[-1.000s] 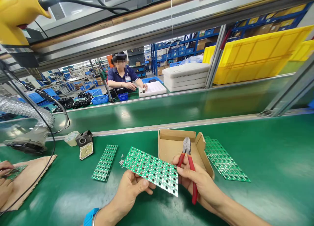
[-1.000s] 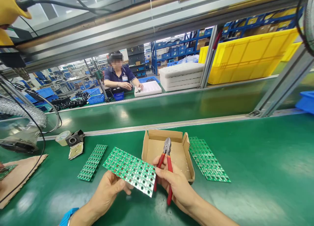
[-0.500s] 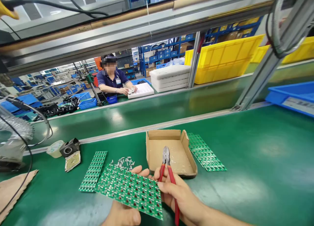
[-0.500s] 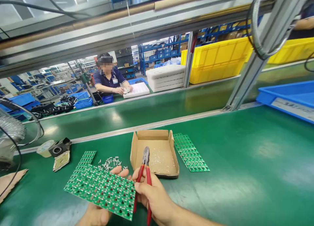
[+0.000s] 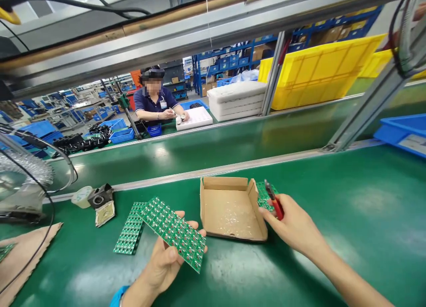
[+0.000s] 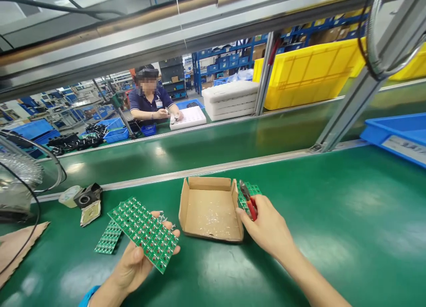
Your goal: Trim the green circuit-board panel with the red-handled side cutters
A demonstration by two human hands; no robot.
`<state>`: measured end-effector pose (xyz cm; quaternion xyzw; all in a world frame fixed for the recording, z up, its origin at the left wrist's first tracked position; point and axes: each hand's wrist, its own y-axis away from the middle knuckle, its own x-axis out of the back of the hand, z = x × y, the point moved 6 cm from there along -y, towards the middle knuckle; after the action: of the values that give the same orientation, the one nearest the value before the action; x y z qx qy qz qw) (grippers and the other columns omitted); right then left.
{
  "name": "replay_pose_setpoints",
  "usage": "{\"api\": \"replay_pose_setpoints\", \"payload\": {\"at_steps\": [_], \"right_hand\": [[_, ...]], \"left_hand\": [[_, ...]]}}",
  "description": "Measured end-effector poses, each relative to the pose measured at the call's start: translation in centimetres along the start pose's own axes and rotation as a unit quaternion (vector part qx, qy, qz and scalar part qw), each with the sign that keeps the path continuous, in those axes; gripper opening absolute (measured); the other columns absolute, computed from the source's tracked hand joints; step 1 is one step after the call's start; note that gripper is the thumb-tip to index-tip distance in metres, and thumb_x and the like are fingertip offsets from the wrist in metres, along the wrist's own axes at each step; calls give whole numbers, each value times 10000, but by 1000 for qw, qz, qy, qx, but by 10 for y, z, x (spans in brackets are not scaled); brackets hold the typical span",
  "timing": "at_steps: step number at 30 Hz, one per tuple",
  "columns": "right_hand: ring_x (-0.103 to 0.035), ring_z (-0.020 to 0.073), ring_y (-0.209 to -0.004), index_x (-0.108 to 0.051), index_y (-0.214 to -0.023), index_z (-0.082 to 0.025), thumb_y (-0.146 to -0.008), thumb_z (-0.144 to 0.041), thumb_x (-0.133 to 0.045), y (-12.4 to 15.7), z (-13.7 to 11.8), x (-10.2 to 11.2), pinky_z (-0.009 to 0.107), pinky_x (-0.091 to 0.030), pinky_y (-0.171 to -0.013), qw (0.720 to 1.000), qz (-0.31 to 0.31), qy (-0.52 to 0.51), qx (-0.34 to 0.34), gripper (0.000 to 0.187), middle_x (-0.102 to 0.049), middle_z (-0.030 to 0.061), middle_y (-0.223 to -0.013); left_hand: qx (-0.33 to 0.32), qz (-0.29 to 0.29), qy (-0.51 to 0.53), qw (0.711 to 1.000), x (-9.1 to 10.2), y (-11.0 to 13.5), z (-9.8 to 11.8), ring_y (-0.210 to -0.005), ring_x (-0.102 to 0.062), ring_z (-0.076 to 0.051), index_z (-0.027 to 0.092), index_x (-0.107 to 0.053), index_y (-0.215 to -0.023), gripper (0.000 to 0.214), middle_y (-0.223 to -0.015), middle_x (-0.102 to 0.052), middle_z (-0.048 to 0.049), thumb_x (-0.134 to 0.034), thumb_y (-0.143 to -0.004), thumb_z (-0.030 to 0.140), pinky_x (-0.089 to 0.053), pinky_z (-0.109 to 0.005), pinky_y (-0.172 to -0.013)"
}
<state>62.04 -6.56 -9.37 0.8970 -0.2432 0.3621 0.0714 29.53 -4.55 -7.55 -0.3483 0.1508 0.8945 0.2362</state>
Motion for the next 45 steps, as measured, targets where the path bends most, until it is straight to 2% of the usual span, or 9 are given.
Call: {"api": "replay_pose_setpoints", "payload": {"at_steps": [7,12,16,19,24,29,32,38,45], "right_hand": [[-481,201,-838,-465,-906,-164,-730,-410,-396,29,-23,-49,379,-386,-797,989,-113,35,91,310,-486,95,-964],[-513,149,-813,-483,-966,-165,-963,-557,-278,76,-36,-51,359,-460,-783,973,-197,16,119,442,-483,79,-1026],[-558,117,-836,-469,-1215,-215,-1024,-511,-349,93,-46,-34,280,-487,-746,962,-209,10,177,372,-531,58,-1039],[-573,114,-967,-402,-1319,-248,-1031,-325,-384,97,-68,-30,255,-490,-825,931,-210,34,295,298,-555,51,-1115],[-516,171,-744,-526,-1074,-190,-877,-90,-420,83,-106,-35,287,-395,-646,893,-105,103,425,244,-569,35,-891],[-491,203,-733,-557,-1029,-176,-821,-84,-463,73,-118,-47,303,-362,-672,883,-101,108,446,246,-556,54,-879],[-503,204,-748,-550,-1037,-171,-830,-77,-456,74,-116,-53,292,-367,-672,884,-125,102,439,246,-563,55,-897],[-545,237,-793,-562,-1030,-183,-902,-132,-404,75,-106,-63,330,-411,-669,892,-191,102,396,210,-573,74,-933],[-557,241,-816,-580,-986,-192,-915,-163,-361,75,-99,-66,352,-413,-685,897,-253,96,350,232,-573,84,-939]], "left_hand": [[10,71,4,997,-24,-4,-7,-1165,-609,-411,203,-337,-1476,1080,-1286,-622,-139,-925,-603,444,-519,-527,-978],[-16,91,-16,996,-21,-4,-11,-1119,-646,-358,165,-127,-1561,1219,-1202,-667,-130,-890,-659,466,-551,-412,-974],[-74,96,-68,990,-2,-1,-6,-1160,-633,-339,179,-176,-1556,1017,-1371,-572,-191,-782,-800,488,-549,-416,-986],[-108,105,-89,985,5,5,3,-1217,-600,-328,168,-242,-1519,911,-1412,-544,-181,-755,-833,478,-536,-410,-1032],[-166,77,-112,977,1,14,20,-1185,-627,-271,245,-457,-1401,580,-1350,-615,-82,-682,-907,448,-568,-352,-985],[-188,143,-120,964,17,21,13,-1136,-654,-286,245,-478,-1425,659,-1366,-596,-117,-725,-861,481,-582,-360,-934],[-191,126,-130,965,19,22,6,-1089,-672,-264,254,-527,-1376,573,-1332,-610,-116,-702,-879,480,-570,-365,-935],[-141,239,-81,957,11,22,3,-1199,-597,-382,203,-244,-1546,1173,-1258,-621,-199,-888,-621,530,-467,-503,-1061],[-135,256,-96,952,2,22,3,-1163,-615,-396,192,-328,-1510,1173,-1226,-641,-203,-907,-557,554,-487,-513,-1029]]}}
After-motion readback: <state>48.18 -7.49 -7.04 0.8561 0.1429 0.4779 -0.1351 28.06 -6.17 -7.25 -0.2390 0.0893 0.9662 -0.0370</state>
